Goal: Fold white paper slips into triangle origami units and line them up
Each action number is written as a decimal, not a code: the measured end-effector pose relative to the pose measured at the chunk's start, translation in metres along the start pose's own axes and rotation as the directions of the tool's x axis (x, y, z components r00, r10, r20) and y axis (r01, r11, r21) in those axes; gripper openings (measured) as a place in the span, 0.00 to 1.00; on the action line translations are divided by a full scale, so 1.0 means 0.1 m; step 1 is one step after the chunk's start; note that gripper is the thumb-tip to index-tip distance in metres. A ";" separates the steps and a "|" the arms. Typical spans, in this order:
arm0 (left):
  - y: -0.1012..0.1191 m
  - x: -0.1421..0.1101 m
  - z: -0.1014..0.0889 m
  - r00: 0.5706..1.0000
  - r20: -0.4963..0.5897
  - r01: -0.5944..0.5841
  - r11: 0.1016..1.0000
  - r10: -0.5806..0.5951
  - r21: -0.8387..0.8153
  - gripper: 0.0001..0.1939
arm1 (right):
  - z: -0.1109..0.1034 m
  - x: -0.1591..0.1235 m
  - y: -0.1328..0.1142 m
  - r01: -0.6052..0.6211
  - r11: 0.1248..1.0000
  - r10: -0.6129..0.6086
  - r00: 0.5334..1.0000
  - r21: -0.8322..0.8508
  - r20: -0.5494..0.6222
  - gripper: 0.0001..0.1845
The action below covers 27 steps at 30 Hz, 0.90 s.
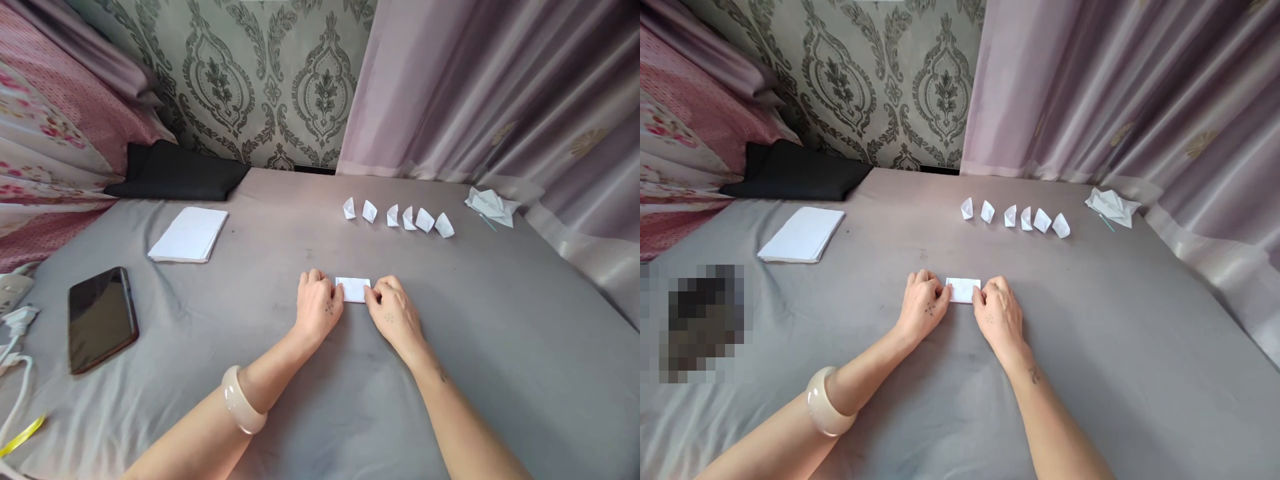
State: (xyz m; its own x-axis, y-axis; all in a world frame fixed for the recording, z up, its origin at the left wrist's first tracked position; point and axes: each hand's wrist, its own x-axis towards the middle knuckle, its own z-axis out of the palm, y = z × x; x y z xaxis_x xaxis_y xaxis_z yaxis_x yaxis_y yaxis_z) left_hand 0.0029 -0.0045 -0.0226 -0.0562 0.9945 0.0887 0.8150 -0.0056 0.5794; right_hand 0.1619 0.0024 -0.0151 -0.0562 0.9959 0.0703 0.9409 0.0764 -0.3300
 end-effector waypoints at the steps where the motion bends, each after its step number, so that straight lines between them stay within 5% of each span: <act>1: 0.01 0.00 0.00 1.000 -0.003 0.003 1.000 -0.003 0.007 0.17 | 0.00 0.00 0.00 -0.003 1.000 0.003 1.000 -0.004 0.001 0.16; 27: -0.02 0.01 0.04 0.995 -0.020 -0.090 0.982 0.095 0.166 0.18 | 0.00 -0.01 -0.05 -0.008 0.998 0.009 1.000 -0.069 0.005 0.16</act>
State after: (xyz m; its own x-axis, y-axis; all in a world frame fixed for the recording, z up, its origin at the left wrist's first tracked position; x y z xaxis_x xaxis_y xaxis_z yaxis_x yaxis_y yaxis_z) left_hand 0.0039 -0.0030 -0.0272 0.0100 0.9872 0.1592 0.9013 -0.0779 0.4262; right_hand 0.1576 0.0007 -0.0132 -0.0496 0.9968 0.0631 0.9621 0.0646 -0.2648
